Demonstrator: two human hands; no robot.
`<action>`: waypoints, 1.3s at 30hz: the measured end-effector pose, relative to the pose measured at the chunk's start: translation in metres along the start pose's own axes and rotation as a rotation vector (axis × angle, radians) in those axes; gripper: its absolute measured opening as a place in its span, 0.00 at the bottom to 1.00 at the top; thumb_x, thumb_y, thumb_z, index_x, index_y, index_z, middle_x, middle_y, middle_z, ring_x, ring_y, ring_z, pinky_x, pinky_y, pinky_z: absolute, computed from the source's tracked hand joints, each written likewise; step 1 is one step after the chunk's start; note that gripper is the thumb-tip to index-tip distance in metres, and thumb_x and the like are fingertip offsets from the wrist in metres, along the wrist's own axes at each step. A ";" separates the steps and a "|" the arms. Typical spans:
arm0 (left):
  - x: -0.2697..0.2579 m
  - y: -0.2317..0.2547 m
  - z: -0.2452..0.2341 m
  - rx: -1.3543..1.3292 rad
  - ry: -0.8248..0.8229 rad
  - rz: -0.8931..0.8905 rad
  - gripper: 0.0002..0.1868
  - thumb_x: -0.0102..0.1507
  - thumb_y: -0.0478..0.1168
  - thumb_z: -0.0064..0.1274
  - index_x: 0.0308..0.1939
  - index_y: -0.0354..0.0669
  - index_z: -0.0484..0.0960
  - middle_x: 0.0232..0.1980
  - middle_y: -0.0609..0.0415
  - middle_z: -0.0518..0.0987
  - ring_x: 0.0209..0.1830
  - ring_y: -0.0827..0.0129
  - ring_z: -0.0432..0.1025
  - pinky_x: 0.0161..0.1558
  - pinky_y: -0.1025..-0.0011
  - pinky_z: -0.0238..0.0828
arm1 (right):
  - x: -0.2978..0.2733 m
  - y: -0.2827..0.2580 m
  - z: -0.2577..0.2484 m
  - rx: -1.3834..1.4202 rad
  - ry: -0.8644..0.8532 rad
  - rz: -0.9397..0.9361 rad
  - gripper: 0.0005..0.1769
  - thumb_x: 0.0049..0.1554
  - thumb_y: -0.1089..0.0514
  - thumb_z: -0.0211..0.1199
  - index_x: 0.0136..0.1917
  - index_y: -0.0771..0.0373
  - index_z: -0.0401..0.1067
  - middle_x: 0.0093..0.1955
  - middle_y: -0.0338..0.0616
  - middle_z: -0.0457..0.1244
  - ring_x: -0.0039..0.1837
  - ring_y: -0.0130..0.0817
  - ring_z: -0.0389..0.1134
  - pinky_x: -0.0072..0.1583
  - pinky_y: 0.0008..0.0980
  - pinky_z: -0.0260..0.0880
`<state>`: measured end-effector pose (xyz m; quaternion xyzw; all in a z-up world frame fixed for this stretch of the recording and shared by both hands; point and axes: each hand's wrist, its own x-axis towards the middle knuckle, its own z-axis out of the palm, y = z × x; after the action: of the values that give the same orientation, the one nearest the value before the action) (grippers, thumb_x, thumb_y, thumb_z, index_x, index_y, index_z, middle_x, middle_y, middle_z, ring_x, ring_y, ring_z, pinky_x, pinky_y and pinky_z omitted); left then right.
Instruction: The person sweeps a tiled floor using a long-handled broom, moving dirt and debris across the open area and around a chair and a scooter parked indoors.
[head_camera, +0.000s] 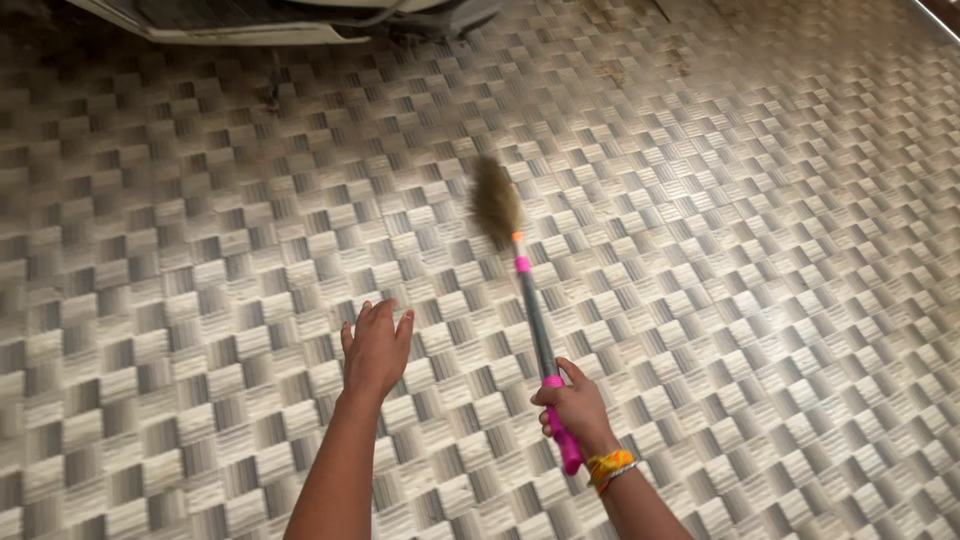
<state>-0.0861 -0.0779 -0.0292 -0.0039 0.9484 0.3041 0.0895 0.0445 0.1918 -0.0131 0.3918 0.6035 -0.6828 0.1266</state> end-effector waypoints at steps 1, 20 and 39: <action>0.004 -0.012 -0.008 0.004 0.001 0.003 0.28 0.70 0.55 0.39 0.68 0.41 0.70 0.73 0.47 0.68 0.79 0.54 0.51 0.76 0.43 0.36 | -0.009 0.001 0.019 0.005 -0.001 -0.001 0.50 0.47 0.74 0.62 0.80 0.59 0.51 0.36 0.51 0.64 0.28 0.33 0.63 0.28 0.33 0.64; 0.045 -0.173 -0.164 0.013 0.038 -0.015 0.29 0.71 0.54 0.38 0.69 0.39 0.69 0.72 0.46 0.69 0.80 0.53 0.51 0.76 0.42 0.36 | -0.031 -0.014 0.256 -0.172 -0.249 0.073 0.44 0.45 0.73 0.66 0.75 0.60 0.63 0.34 0.52 0.66 0.26 0.32 0.63 0.25 0.30 0.63; 0.072 -0.148 -0.148 -0.014 0.017 0.047 0.28 0.71 0.53 0.39 0.68 0.39 0.69 0.72 0.47 0.70 0.79 0.53 0.52 0.75 0.40 0.38 | 0.014 -0.032 0.232 -0.108 -0.211 0.008 0.45 0.46 0.72 0.65 0.76 0.61 0.61 0.38 0.53 0.69 0.27 0.31 0.64 0.26 0.29 0.64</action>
<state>-0.1729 -0.2809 -0.0090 0.0150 0.9468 0.3128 0.0741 -0.0745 -0.0103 -0.0080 0.3127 0.6213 -0.6862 0.2129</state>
